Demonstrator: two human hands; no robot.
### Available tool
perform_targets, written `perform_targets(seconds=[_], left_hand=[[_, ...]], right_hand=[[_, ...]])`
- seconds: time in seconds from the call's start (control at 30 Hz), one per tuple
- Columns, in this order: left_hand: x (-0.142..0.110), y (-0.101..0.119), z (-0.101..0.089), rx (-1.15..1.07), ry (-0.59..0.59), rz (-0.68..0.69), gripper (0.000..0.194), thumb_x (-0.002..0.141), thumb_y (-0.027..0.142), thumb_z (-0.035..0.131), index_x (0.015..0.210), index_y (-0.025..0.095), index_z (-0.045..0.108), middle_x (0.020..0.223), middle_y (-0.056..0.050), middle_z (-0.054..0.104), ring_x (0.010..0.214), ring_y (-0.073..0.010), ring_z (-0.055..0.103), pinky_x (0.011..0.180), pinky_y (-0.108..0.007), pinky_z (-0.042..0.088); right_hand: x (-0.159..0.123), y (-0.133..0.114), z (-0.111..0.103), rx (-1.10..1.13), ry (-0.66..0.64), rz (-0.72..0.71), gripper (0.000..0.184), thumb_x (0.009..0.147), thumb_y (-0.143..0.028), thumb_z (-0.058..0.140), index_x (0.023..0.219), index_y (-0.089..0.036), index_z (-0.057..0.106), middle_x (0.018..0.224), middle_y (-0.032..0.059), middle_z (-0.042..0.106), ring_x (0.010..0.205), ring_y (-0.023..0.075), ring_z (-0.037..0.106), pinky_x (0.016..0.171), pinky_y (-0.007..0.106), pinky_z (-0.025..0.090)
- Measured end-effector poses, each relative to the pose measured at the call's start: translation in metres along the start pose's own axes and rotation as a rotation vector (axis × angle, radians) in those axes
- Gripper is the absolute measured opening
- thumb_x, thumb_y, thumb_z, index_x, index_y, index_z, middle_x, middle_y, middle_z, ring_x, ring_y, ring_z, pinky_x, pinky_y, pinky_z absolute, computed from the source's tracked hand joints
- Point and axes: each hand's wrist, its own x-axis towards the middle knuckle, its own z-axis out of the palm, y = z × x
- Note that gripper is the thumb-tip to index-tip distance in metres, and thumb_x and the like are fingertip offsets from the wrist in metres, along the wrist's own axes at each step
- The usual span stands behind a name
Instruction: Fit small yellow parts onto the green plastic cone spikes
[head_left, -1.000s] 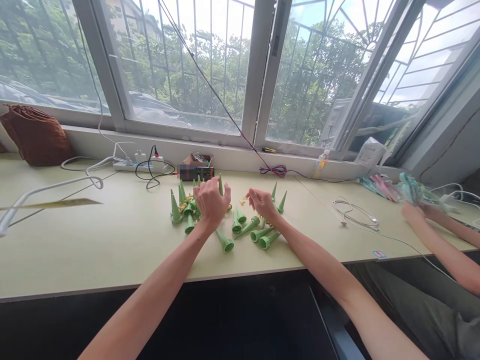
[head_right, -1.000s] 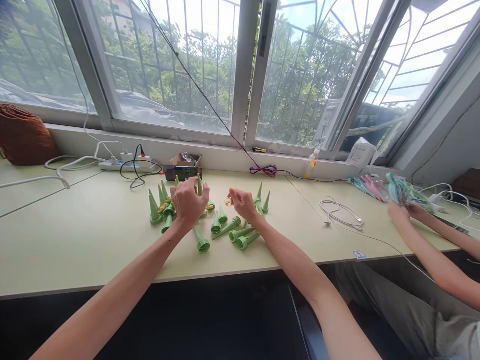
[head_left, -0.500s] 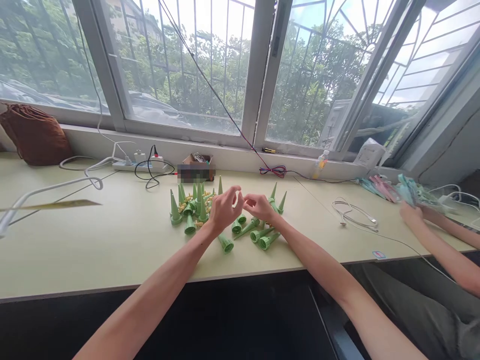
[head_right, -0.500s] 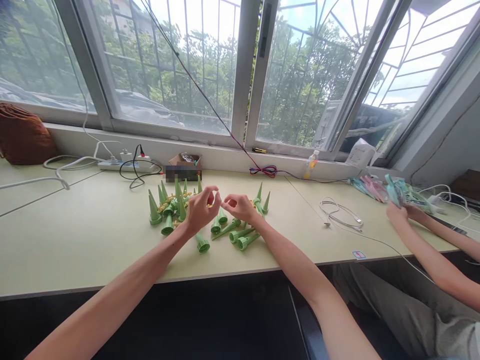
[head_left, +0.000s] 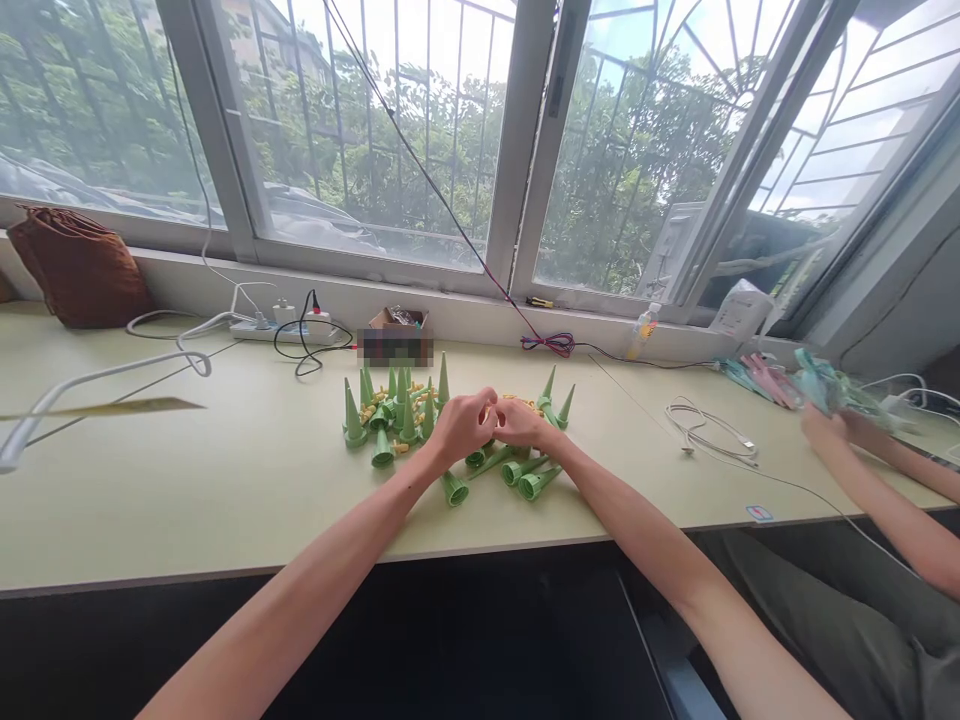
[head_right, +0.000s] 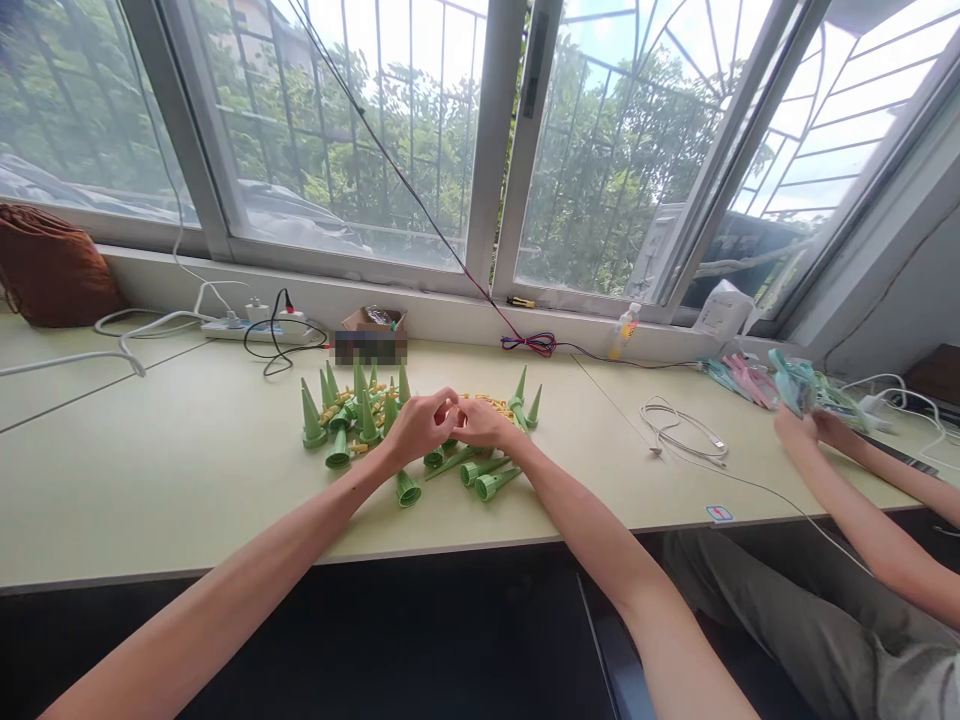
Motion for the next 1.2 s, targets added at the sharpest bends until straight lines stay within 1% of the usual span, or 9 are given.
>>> perform_targets(seconds=[0.2, 0.3, 0.47, 0.6, 0.7, 0.77, 0.87, 1.03, 1.2], left_hand=[[0.000, -0.001, 0.000, 0.003, -0.015, -0.040, 0.014, 0.083, 0.022, 0.048, 0.088, 0.020, 0.061, 0.055, 0.003, 0.052, 0.049, -0.0129, 0.045, 0.054, -0.025, 0.034], [0.000, -0.002, 0.000, -0.001, -0.014, -0.049, 0.014, 0.084, 0.022, 0.047, 0.088, 0.020, 0.060, 0.056, 0.002, 0.053, 0.050, -0.0133, 0.046, 0.054, -0.025, 0.034], [0.001, -0.004, 0.002, -0.041, 0.047, -0.093, 0.013, 0.086, 0.023, 0.046, 0.090, 0.019, 0.058, 0.058, 0.002, 0.056, 0.051, -0.0131, 0.049, 0.056, -0.025, 0.037], [0.001, -0.006, 0.004, -0.090, 0.074, -0.118, 0.013, 0.088, 0.027, 0.046, 0.090, 0.019, 0.056, 0.061, 0.001, 0.060, 0.052, -0.0129, 0.052, 0.055, -0.025, 0.038], [0.002, -0.006, 0.005, -0.130, 0.063, -0.119, 0.016, 0.090, 0.031, 0.045, 0.090, 0.019, 0.055, 0.063, 0.000, 0.062, 0.052, -0.0133, 0.055, 0.054, -0.024, 0.039], [0.002, -0.005, 0.005, -0.165, 0.046, -0.120, 0.017, 0.091, 0.033, 0.045, 0.091, 0.019, 0.054, 0.065, -0.001, 0.063, 0.052, -0.0134, 0.056, 0.053, -0.024, 0.039], [0.002, -0.003, 0.005, -0.187, 0.038, -0.107, 0.017, 0.092, 0.034, 0.045, 0.091, 0.019, 0.053, 0.068, -0.001, 0.064, 0.050, -0.0122, 0.055, 0.053, -0.024, 0.039], [0.002, -0.004, 0.006, -0.172, 0.059, -0.077, 0.013, 0.090, 0.029, 0.046, 0.096, 0.019, 0.051, 0.074, -0.001, 0.063, 0.047, -0.0095, 0.050, 0.053, -0.024, 0.040], [0.003, -0.007, 0.009, -0.154, 0.042, -0.039, 0.028, 0.081, 0.028, 0.058, 0.105, 0.018, 0.049, 0.084, -0.002, 0.058, 0.052, -0.0095, 0.052, 0.057, -0.025, 0.044]], right_hand=[[0.001, -0.001, -0.001, 0.039, -0.032, 0.006, 0.015, 0.072, -0.021, 0.053, 0.087, -0.019, 0.056, 0.067, -0.0039, 0.058, 0.059, 0.0111, 0.047, 0.059, 0.022, 0.035], [-0.001, -0.002, 0.000, 0.060, -0.018, 0.008, 0.020, 0.074, -0.022, 0.052, 0.093, -0.019, 0.054, 0.068, -0.0044, 0.057, 0.060, 0.0114, 0.047, 0.060, 0.023, 0.036], [-0.003, -0.005, 0.001, 0.110, 0.033, 0.032, 0.027, 0.077, -0.024, 0.052, 0.104, -0.020, 0.050, 0.064, -0.0069, 0.054, 0.059, 0.0111, 0.048, 0.058, 0.022, 0.036], [-0.002, -0.005, 0.002, 0.117, 0.156, 0.058, 0.030, 0.081, -0.030, 0.053, 0.109, -0.019, 0.049, 0.061, -0.0079, 0.052, 0.054, 0.0098, 0.047, 0.057, 0.021, 0.036], [0.000, -0.006, 0.002, 0.145, 0.291, 0.052, 0.034, 0.083, -0.033, 0.053, 0.113, -0.018, 0.047, 0.064, -0.0063, 0.055, 0.054, 0.0096, 0.047, 0.057, 0.021, 0.038], [0.000, -0.007, 0.001, 0.177, 0.351, 0.034, 0.036, 0.083, -0.032, 0.052, 0.116, -0.018, 0.045, 0.068, -0.0046, 0.058, 0.055, 0.0101, 0.049, 0.057, 0.022, 0.040], [-0.001, -0.009, -0.001, 0.209, 0.388, 0.021, 0.038, 0.084, -0.030, 0.051, 0.119, -0.019, 0.043, 0.074, -0.0020, 0.062, 0.059, 0.0113, 0.054, 0.059, 0.023, 0.044], [-0.001, -0.012, -0.003, 0.209, 0.487, 0.055, 0.039, 0.084, -0.033, 0.053, 0.120, -0.021, 0.041, 0.078, -0.0007, 0.063, 0.065, 0.0134, 0.060, 0.063, 0.026, 0.048], [0.000, -0.012, -0.003, 0.263, 0.556, 0.060, 0.038, 0.085, -0.034, 0.054, 0.118, -0.021, 0.040, 0.077, -0.0012, 0.062, 0.063, 0.0139, 0.062, 0.064, 0.027, 0.051]])
